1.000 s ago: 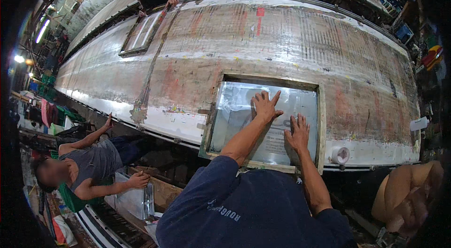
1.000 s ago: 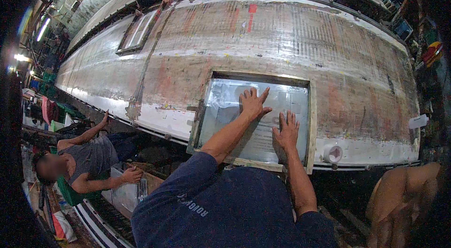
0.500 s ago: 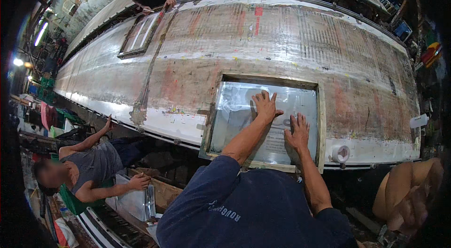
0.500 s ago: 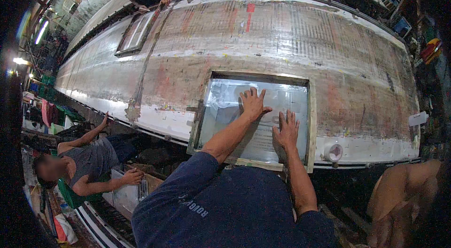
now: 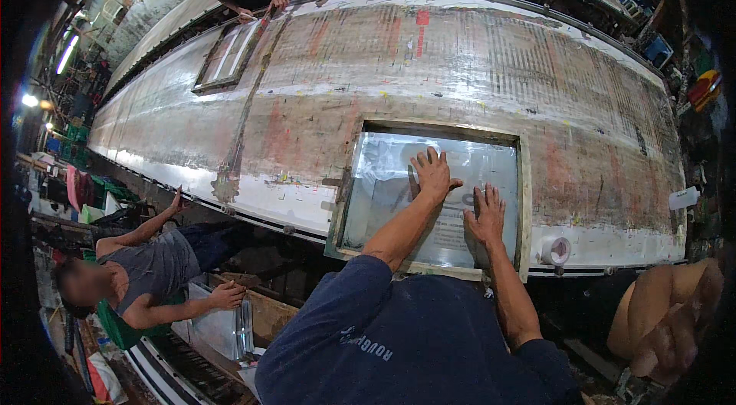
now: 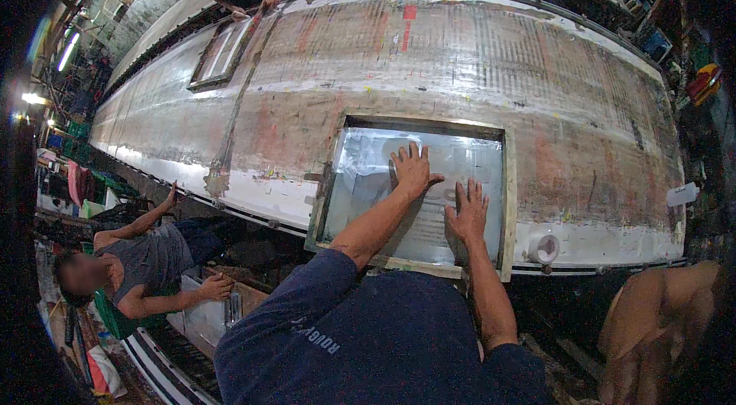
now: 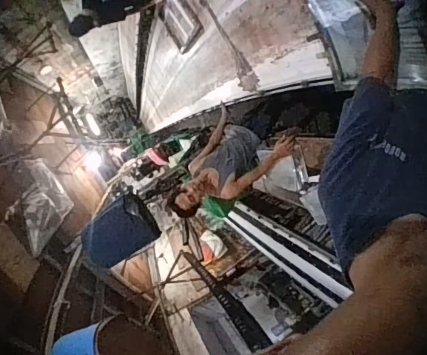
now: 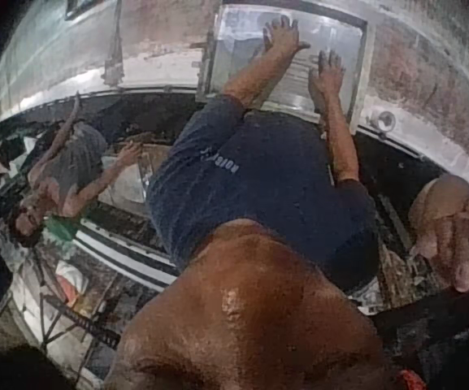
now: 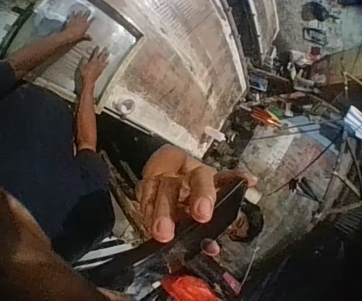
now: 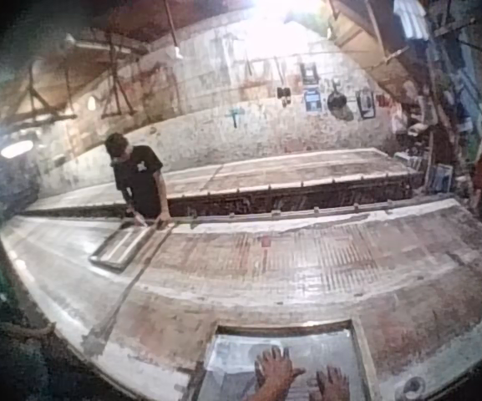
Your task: The person places and tapes a transparent film onto a silkscreen frame, smoothing it down by hand. The person then moves the frame aside and wipes down the printing table with a cloth.
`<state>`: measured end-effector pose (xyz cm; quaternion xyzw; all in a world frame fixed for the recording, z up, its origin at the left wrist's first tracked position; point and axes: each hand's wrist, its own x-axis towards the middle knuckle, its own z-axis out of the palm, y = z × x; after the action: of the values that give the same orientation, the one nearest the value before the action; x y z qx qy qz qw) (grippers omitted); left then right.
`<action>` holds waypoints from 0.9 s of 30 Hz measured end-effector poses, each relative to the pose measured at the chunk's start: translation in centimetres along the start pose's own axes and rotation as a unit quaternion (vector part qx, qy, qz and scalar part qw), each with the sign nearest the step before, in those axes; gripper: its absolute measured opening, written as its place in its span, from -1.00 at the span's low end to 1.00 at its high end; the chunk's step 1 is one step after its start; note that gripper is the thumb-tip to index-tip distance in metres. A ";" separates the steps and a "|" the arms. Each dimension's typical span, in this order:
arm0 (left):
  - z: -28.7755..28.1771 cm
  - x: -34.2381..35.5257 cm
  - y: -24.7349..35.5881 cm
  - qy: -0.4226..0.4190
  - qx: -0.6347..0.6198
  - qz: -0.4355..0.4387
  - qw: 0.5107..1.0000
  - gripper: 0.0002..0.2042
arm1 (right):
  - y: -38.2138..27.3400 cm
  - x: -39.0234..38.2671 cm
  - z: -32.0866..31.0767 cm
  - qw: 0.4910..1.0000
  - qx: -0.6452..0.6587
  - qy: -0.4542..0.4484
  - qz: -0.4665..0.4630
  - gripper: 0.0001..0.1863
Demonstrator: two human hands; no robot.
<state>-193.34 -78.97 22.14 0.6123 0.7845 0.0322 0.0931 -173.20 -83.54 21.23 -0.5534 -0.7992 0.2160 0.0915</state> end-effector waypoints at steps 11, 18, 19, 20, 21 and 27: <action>0.7 0.0 0.0 -0.010 -0.004 -0.012 1.000 0.10 | 0.1 0.0 0.1 1.000 -0.007 0.004 0.006 -0.20; 0.6 0.1 0.2 -0.026 -0.002 -0.019 0.999 0.11 | 0.2 0.0 0.3 1.000 -0.007 0.017 -0.006 -0.20; 0.4 0.2 0.4 -0.008 -0.001 -0.016 1.000 0.11 | 0.2 0.0 0.3 1.000 -0.006 0.021 -0.011 -0.21; 0.1 0.4 0.5 -0.030 0.017 -0.016 0.999 0.12 | 0.3 0.0 0.3 1.000 -0.011 0.016 -0.004 -0.21; -0.3 0.5 0.5 -0.052 0.035 -0.017 0.998 0.13 | 0.3 0.0 0.3 1.000 -0.004 0.024 -0.016 -0.21; -1.6 0.3 -0.6 -0.026 -0.001 0.042 0.999 0.07 | 0.2 0.0 0.0 1.000 0.000 0.015 -0.007 -0.21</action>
<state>-194.28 -78.68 23.61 0.6449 0.7556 0.0211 0.1129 -173.05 -83.51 21.12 -0.5510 -0.8016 0.2070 0.1046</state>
